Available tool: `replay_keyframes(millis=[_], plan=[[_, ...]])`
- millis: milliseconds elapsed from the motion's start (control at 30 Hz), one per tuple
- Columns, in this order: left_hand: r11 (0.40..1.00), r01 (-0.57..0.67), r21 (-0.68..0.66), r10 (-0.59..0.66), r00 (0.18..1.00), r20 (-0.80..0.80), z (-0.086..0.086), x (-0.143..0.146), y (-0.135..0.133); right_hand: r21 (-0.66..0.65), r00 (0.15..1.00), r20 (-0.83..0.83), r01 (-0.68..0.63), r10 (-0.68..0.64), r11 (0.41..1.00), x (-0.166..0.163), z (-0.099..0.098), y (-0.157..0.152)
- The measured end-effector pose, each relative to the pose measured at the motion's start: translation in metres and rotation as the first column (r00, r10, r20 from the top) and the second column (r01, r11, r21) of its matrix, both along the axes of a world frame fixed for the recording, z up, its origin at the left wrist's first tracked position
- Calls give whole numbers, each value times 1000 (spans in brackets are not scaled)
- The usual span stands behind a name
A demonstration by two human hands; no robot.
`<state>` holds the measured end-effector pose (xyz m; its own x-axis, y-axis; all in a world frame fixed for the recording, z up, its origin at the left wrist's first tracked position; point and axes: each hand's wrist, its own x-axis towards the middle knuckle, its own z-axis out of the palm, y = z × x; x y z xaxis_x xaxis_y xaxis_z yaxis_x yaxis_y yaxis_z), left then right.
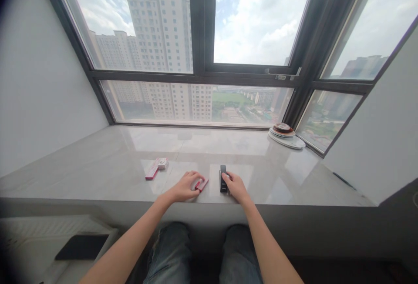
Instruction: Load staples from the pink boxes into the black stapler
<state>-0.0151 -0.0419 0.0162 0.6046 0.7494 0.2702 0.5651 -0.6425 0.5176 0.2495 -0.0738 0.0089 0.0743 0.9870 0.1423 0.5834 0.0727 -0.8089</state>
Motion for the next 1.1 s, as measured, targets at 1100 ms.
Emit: replay_keyframes(millis=[1100], plan=[[786,-615,-59,606,786,-128,-23,-150,13,66,979,151,125,-134,990,-49,-38,21]])
